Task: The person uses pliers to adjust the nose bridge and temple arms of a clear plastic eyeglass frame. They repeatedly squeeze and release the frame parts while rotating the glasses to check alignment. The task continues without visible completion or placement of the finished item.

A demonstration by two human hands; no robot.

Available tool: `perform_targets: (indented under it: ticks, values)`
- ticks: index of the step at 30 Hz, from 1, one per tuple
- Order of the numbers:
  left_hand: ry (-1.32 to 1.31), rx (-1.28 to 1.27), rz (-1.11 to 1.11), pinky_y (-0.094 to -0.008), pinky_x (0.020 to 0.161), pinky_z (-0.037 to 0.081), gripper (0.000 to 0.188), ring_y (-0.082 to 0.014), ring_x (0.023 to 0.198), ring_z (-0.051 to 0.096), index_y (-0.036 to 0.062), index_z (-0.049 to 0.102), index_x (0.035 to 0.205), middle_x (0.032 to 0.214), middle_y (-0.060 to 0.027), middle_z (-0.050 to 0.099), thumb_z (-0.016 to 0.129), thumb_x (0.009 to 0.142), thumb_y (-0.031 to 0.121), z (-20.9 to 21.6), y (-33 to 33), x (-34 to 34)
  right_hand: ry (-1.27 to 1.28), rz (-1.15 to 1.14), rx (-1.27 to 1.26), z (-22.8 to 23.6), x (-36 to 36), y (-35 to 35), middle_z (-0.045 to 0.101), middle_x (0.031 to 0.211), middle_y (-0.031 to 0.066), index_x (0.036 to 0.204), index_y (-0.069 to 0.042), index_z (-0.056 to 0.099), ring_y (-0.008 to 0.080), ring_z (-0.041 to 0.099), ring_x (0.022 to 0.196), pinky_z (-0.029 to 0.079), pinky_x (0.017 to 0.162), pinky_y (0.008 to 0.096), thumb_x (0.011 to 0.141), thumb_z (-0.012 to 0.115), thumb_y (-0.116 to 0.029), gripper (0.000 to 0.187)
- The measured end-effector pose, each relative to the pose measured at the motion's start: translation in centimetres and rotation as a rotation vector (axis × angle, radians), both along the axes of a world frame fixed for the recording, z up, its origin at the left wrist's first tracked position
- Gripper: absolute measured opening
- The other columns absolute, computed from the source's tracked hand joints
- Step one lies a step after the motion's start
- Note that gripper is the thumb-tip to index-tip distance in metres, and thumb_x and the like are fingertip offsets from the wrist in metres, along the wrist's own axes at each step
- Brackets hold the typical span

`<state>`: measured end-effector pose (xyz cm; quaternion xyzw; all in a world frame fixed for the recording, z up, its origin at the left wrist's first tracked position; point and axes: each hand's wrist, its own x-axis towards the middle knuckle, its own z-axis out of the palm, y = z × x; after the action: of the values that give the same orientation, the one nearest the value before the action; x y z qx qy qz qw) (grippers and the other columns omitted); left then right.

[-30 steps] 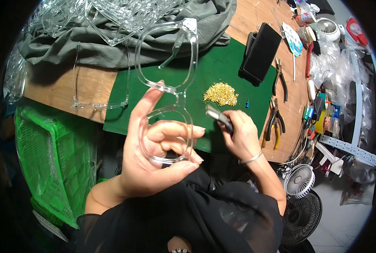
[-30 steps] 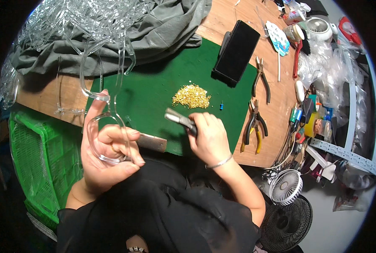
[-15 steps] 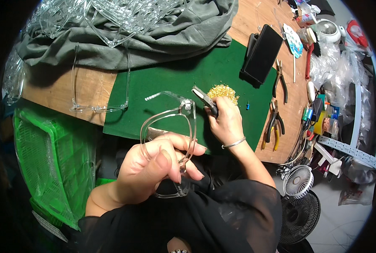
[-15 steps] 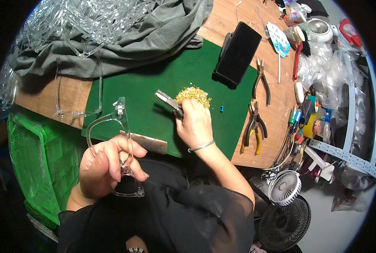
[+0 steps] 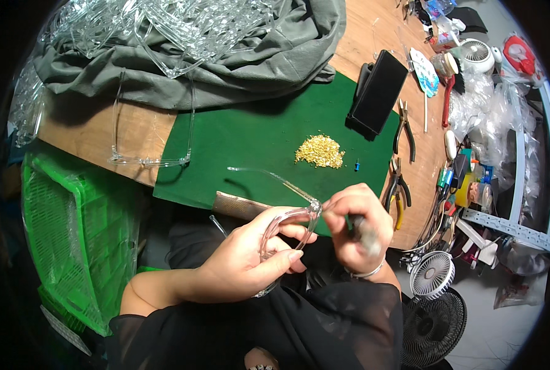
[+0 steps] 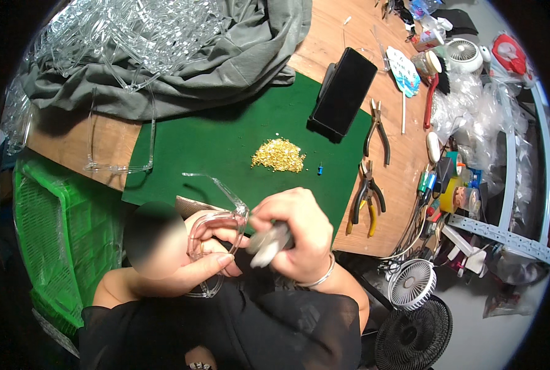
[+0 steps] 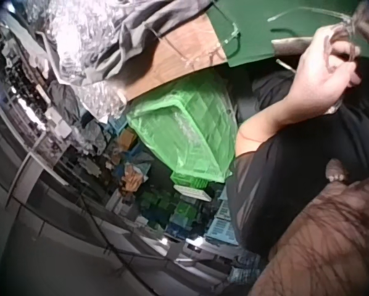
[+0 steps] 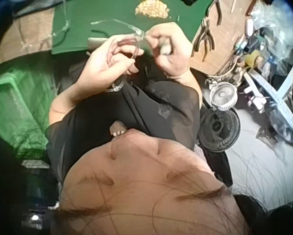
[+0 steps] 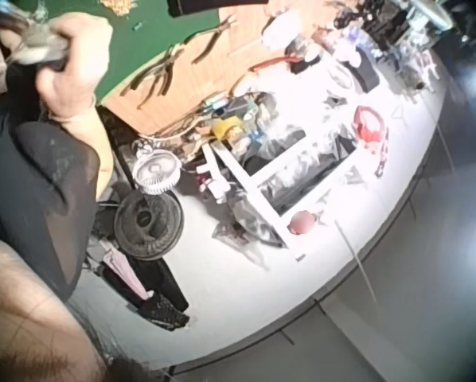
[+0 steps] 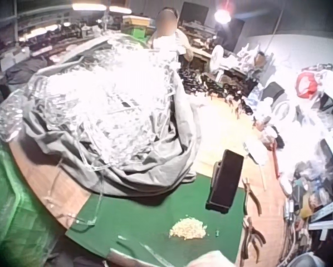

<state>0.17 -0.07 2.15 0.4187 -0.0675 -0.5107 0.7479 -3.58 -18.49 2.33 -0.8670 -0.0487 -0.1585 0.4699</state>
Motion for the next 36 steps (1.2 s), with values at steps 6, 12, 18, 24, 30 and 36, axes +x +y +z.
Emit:
perform_targets:
  ticks: [6,12,18,24,30,36]
  values:
    - [0.05,-0.03,-0.048,-0.0216,0.072,0.048,0.046,-0.0075,0.079,0.055,-0.0017,0.03,0.128,0.108,-0.0124,0.049,0.047,0.086,-0.002,-0.3,0.1,-0.6,-0.172,0.107,-0.045,-0.5,-0.1,0.3,0.058,0.069,0.0068,0.077,-0.004,0.057,0.0198,0.055,0.061,0.042,0.058,0.0299,0.069,0.07,-0.002,0.016]
    - [0.089,-0.125,-0.083,-0.0227,0.071,0.049,0.046,-0.015,0.103,0.047,-0.0046,0.029,0.126,0.117,-0.0154,0.042,0.05,0.084,-0.003,0.4,0.6,-0.1,-0.243,0.084,-0.035,-0.9,-0.6,0.6,0.059,0.068,0.0056,0.078,-0.005,0.058,0.0197,0.057,0.059,0.044,0.058,0.0309,0.071,0.073,-0.006,0.016]
    - [0.035,-0.12,-0.151,-0.0226,0.07,0.05,0.046,-0.0119,0.083,0.056,-0.0022,0.03,0.126,0.108,-0.0138,0.05,0.051,0.085,-0.003,-0.2,0.9,-0.4,-0.252,0.082,-0.044,-0.8,-1.1,0.7,0.059,0.068,0.0053,0.079,-0.006,0.057,0.0186,0.057,0.061,0.045,0.061,0.0322,0.071,0.073,-0.009,0.018]
    - [-0.036,-0.119,-0.122,-0.0231,0.068,0.05,0.046,-0.0108,0.077,0.057,-0.0014,0.031,0.126,0.104,-0.0135,0.052,0.051,0.084,-0.004,-0.6,0.9,-0.6,-0.252,0.105,-0.05,-1.0,-1.0,0.8,0.059,0.07,0.0049,0.08,-0.006,0.057,0.019,0.056,0.061,0.045,0.062,0.0328,0.072,0.072,-0.01,0.017]
    - [-0.2,-0.073,-0.121,-0.0256,0.069,0.051,0.047,-0.0148,0.079,0.059,-0.0014,0.031,0.125,0.102,-0.012,0.053,0.051,0.083,-0.005,-0.3,1.0,-0.6,-0.109,0.188,0.019,-0.3,-0.8,0.3,0.058,0.072,0.0051,0.082,-0.006,0.057,0.0208,0.056,0.063,0.042,0.06,0.0314,0.073,0.071,-0.009,0.017]
    - [-0.421,0.06,-0.218,-0.0299,0.074,0.05,0.046,-0.0211,0.083,0.062,-0.0007,0.034,0.123,0.103,-0.0142,0.056,0.053,0.081,-0.001,0.0,1.4,-0.3,-0.133,0.2,0.101,-0.9,-1.2,0.2,0.058,0.073,0.0053,0.082,-0.007,0.056,0.0214,0.055,0.064,0.041,0.06,0.0317,0.072,0.072,-0.008,0.019]
